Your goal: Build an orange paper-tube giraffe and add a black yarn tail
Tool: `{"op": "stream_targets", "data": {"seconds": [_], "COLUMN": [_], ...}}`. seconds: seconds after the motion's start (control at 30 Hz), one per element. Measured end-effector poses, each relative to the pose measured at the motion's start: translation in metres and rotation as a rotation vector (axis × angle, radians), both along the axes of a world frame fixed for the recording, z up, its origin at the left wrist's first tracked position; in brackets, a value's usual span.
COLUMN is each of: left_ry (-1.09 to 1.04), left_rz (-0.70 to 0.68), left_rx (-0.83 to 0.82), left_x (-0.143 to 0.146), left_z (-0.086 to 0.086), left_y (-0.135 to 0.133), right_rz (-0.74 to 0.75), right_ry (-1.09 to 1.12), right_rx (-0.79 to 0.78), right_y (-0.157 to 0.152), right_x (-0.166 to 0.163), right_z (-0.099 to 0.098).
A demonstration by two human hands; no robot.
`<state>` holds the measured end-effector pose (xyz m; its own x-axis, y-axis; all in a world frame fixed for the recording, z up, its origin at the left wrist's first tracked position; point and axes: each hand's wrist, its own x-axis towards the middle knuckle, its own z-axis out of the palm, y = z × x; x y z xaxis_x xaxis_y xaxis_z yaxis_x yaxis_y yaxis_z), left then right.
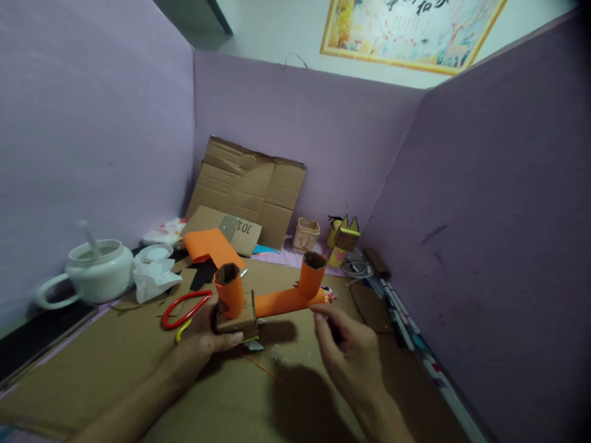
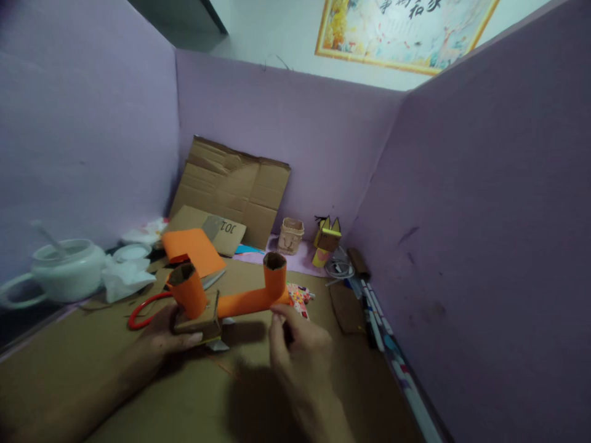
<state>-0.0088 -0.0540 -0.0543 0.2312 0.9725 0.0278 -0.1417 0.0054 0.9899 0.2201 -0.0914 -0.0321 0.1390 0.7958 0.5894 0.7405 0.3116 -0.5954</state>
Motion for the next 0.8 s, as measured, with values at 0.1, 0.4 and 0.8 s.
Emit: {"op": "stream_targets", "data": {"seconds": [0.1,0.4,0.8], "left_ry": [-0.085,-0.202,0.16], "left_rz": [-0.012,-0.119,0.002], "left_rx": [-0.029,-0.105,0.056], "left_x": [0.0,0.0,-0.013], "left_z": [-0.002,0.001,-0.009], "left_y": [0.002,0.005,0.011], "right_rz": [-0.039,0.638,0.557], "right_ry": [0.357,1.03,1.324], "right_rx": [0.062,-0.385,-0.369], "right_y": [0.013,0.025,0.029], "right_x": [0.023,0.014,-0.001], "right_z": [0.008,-0.006,-0.023]}}
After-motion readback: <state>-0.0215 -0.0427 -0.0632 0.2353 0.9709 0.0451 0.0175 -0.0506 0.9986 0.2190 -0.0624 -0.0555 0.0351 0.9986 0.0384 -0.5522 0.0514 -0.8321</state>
